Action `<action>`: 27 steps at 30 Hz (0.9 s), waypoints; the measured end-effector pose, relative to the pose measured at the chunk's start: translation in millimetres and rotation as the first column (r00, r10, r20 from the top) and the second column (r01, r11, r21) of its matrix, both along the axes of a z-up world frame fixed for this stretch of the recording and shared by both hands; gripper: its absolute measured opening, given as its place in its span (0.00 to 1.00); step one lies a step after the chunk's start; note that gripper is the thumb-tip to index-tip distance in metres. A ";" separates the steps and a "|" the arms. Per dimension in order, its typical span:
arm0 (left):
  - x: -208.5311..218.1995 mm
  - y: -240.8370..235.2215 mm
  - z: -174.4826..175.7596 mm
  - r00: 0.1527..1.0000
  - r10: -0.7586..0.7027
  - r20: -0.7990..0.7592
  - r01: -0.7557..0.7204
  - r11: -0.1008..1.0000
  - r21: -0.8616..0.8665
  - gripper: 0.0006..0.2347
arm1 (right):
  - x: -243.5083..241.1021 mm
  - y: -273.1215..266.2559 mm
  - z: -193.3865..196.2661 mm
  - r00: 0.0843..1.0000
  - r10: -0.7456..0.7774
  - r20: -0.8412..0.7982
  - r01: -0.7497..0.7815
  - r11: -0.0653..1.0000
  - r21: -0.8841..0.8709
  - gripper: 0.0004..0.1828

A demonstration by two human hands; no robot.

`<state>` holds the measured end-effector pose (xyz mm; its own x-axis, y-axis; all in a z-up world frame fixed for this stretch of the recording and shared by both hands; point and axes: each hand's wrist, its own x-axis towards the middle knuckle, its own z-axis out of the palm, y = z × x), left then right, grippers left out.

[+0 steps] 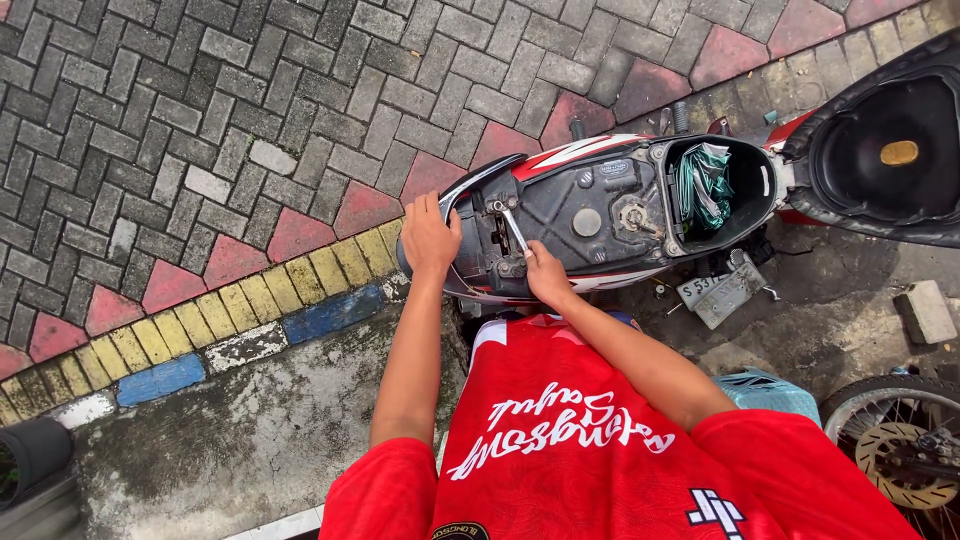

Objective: The person uses a wrench to tighten bolts on the internal mechanism of a motorcycle's front assembly. The camera angle is overhead, showing the hands manipulating the tool on the exposed components while the motorcycle is stationary.

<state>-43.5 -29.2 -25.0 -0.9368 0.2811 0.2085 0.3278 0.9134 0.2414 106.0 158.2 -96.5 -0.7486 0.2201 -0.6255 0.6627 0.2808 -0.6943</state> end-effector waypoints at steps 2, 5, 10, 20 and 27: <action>-1.5 -2.9 -2.5 1.000 -0.014 -0.023 0.014 1.000 -0.013 0.20 | 2.8 11.5 11.4 1.000 -0.030 -0.006 0.030 1.000 0.005 0.21; 2.6 2.0 9.1 0.993 -0.063 -0.104 0.053 0.994 -0.096 0.21 | 16.9 39.9 14.1 0.994 -0.100 -0.033 0.102 0.994 0.038 0.18; 15.2 20.7 -10.7 0.920 -0.253 -0.299 0.200 0.960 -0.197 0.12 | 62.7 85.4 -2.3 0.963 -0.263 -0.060 0.268 0.958 0.105 0.17; 6.6 70.8 -55.3 0.957 -0.242 -0.158 0.193 0.941 -0.277 0.12 | 142.8 123.5 -12.2 0.820 -0.563 -0.102 0.571 0.817 0.084 0.17; 4.6 71.2 -56.3 0.931 -0.334 -0.150 0.287 0.920 -0.269 0.08 | 143.9 122.8 19.2 0.838 -0.532 -0.120 0.545 0.822 0.165 0.16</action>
